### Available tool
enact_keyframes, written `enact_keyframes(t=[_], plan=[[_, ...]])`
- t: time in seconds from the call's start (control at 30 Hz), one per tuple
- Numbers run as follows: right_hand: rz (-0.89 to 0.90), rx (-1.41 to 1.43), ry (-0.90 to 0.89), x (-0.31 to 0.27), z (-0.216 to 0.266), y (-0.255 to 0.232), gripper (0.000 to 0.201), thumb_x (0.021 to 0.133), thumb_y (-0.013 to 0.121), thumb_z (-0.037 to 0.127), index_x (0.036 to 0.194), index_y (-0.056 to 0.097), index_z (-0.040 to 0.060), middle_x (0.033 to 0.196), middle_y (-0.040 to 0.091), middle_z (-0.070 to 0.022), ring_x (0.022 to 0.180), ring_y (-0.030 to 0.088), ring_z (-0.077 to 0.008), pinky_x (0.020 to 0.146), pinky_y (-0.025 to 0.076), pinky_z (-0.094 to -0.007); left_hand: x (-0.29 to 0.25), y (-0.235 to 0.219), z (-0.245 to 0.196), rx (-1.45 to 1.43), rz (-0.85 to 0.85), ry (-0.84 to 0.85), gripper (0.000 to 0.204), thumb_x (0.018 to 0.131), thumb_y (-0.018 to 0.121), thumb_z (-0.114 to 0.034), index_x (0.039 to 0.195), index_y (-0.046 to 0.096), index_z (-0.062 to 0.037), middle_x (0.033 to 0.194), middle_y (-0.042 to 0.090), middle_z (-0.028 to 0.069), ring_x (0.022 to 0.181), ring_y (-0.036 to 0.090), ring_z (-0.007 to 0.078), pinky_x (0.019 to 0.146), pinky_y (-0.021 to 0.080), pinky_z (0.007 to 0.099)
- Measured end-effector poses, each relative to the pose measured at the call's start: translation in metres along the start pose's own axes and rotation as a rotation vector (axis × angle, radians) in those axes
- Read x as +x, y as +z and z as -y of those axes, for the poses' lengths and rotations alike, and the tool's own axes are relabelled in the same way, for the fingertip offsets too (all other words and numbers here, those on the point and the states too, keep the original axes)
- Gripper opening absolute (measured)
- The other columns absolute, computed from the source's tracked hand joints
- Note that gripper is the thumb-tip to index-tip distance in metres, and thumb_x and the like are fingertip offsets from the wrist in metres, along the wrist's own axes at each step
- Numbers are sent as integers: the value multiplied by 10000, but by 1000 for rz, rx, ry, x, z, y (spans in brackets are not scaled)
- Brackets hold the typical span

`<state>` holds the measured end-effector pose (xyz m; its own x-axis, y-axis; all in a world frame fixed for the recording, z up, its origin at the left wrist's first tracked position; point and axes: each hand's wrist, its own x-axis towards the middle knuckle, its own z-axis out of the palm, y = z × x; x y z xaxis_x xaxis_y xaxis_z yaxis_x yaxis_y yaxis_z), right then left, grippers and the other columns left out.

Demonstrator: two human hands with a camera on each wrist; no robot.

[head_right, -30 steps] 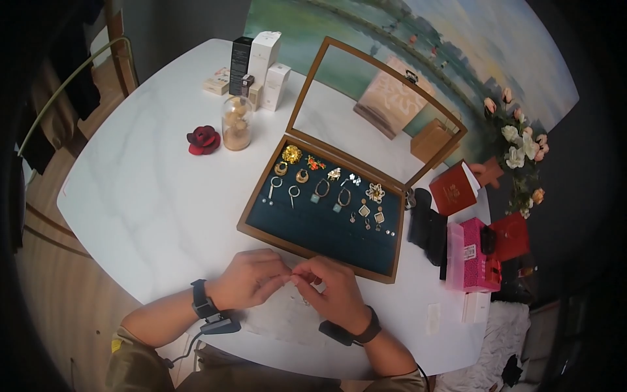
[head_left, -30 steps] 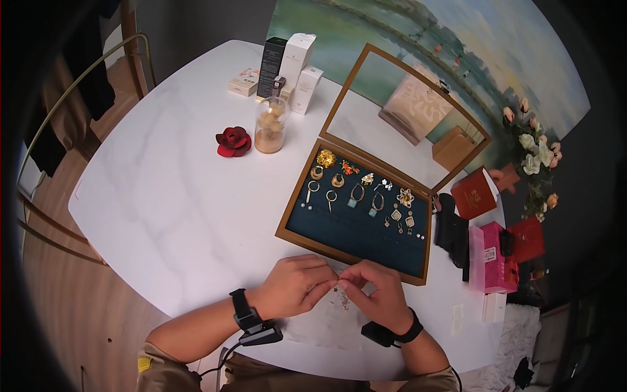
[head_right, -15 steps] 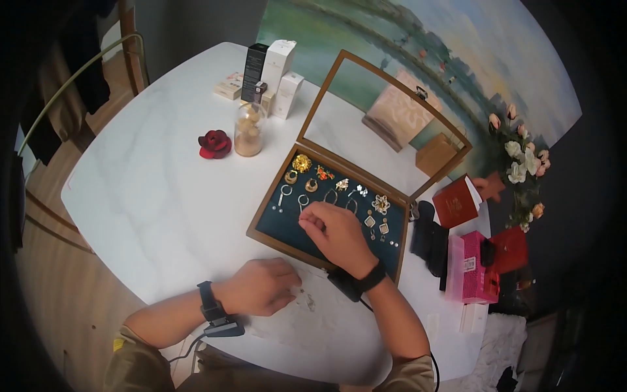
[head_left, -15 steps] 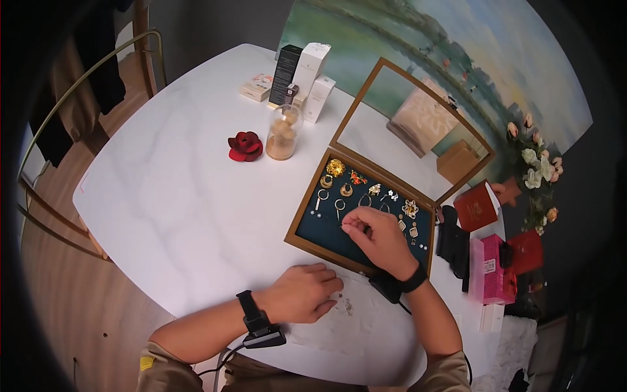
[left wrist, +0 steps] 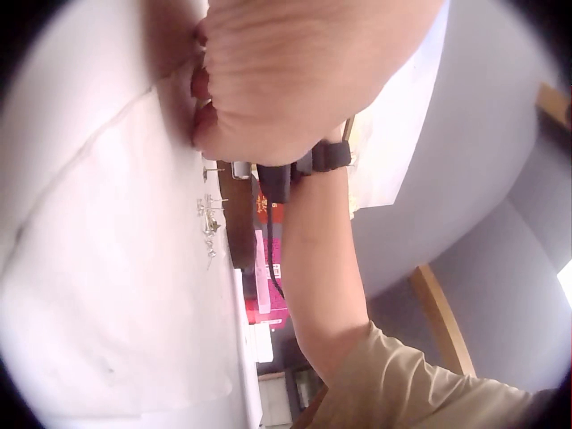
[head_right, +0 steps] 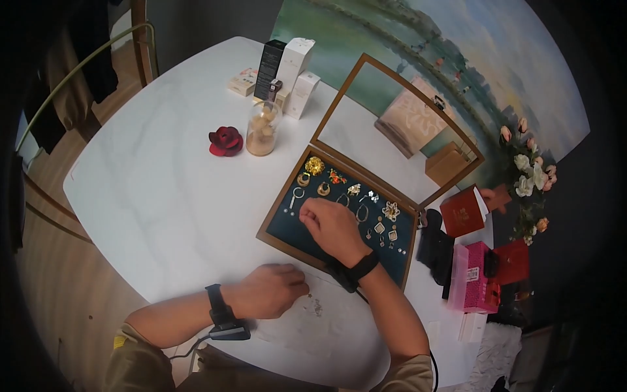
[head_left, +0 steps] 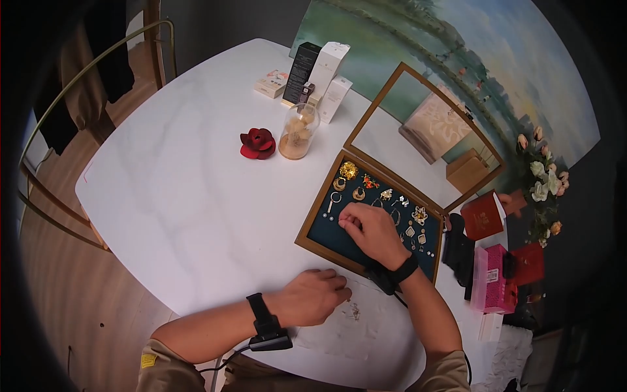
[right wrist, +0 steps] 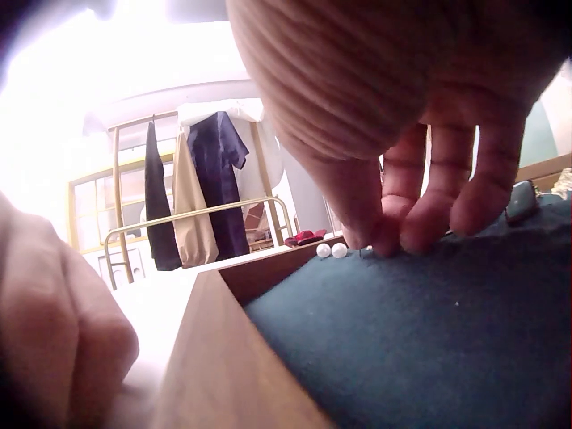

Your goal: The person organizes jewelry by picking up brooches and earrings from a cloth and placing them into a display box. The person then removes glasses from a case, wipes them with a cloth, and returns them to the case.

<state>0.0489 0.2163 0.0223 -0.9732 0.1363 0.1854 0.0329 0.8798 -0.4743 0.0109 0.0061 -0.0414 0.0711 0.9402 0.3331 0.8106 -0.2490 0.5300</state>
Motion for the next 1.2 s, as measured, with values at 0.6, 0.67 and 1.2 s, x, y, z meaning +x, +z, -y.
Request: enact_keyframes(t=[0.6,0.67,1.2], plan=[[-67,-100,-34,-11,4,-4,81,927,710,100,963,693,30,859,664,-111,732,676,-287,670,525,-384,0,-7,-2,42,18,-45,156,842,651,-88,989,679,-43,993,643,91,1015,644,292,870,544,395],[-78,-85,-18,-17,3,-9,86,926,716,92,967,686,22,850,658,-106,708,669,-261,657,521,-365,0,-8,-3,49,20,-49,153,844,648,-87,986,679,-41,991,645,92,1014,645,293,869,545,395],[-84,218,-9,-124,56,-26,180,888,746,19,1061,700,41,874,664,-102,733,692,-229,648,543,-331,4,-20,-3,-410,-53,-184,104,979,659,-130,1043,670,-49,1007,683,116,951,682,303,803,535,411]])
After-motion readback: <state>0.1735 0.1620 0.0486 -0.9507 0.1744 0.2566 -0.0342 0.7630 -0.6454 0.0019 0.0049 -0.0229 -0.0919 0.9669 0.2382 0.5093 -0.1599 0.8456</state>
